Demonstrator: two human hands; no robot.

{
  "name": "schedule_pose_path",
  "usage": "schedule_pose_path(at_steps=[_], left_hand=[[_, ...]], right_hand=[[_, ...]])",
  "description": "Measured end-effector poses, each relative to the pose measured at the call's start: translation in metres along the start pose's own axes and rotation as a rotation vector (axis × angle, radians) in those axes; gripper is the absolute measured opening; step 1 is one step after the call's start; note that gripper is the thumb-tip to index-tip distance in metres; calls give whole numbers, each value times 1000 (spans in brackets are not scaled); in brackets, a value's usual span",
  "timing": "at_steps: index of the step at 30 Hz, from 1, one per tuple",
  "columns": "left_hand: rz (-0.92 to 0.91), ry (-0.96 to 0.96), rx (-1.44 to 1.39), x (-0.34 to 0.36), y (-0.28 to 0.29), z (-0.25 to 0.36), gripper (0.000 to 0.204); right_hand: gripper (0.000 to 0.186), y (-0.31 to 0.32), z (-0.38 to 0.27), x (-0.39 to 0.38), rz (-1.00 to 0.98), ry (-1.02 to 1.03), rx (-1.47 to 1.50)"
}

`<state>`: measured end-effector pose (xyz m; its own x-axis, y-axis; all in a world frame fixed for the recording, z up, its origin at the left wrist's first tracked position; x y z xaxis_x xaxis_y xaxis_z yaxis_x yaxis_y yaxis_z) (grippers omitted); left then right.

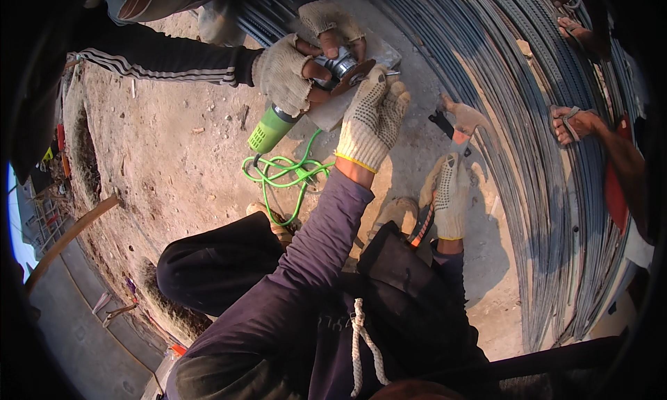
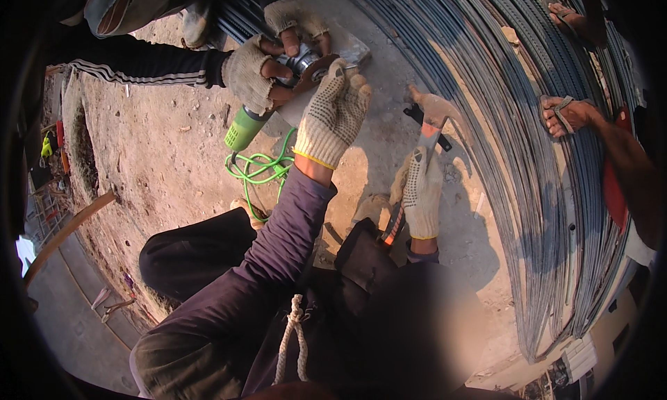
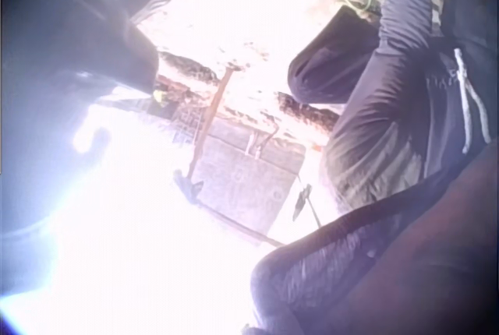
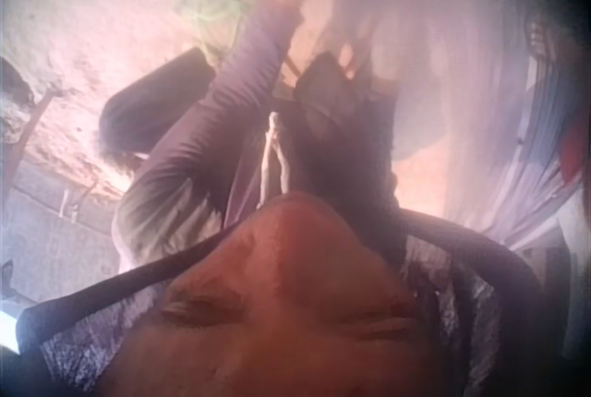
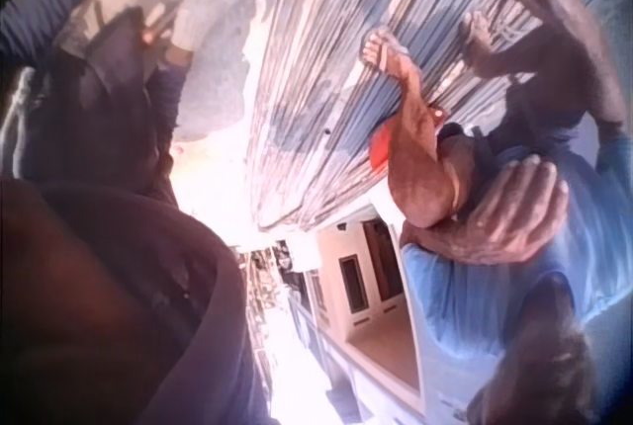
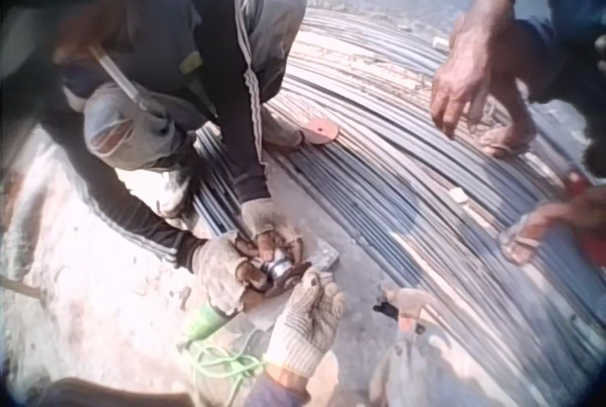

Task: The person uses a wrench and a hammer to adjust and repair the head of an angle grinder while another person holds the tool steady on a wooden block above a pile of rebar.

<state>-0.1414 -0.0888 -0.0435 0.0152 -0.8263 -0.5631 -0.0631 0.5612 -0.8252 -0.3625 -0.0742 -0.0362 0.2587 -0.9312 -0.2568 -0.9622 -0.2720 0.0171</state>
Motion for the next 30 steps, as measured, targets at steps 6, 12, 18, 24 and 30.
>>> schedule_pose_path(at_steps=[6,12,18,24,30], left_hand=[[-14,3,15,1,-1,1,18],[24,-11,20,-2,-5,4,18],[58,-44,-22,-5,-9,1,19],[65,-48,-71,-6,-5,0,20],[19,-8,-92,-4,-2,0,19]], right_hand=[[21,0,13,0,11,-34,70],[26,-10,-3,-4,-18,-84,87],[25,-12,-23,0,2,-48,-13],[41,1,-44,2,39,96,-80],[37,-39,-81,19,-132,29,-251]])
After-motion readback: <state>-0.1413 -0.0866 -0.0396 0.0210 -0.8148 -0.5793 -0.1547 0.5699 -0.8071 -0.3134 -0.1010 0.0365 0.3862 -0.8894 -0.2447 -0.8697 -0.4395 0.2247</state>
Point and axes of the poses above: each hand's wrist, its own x-axis towards the middle knuckle, its own y-axis out of the back of the hand, z = x × y, the point moved 8 cm from there along x, towards the middle knuckle, and after that the axes turned 15 degrees about y, right-handed, at the moved point
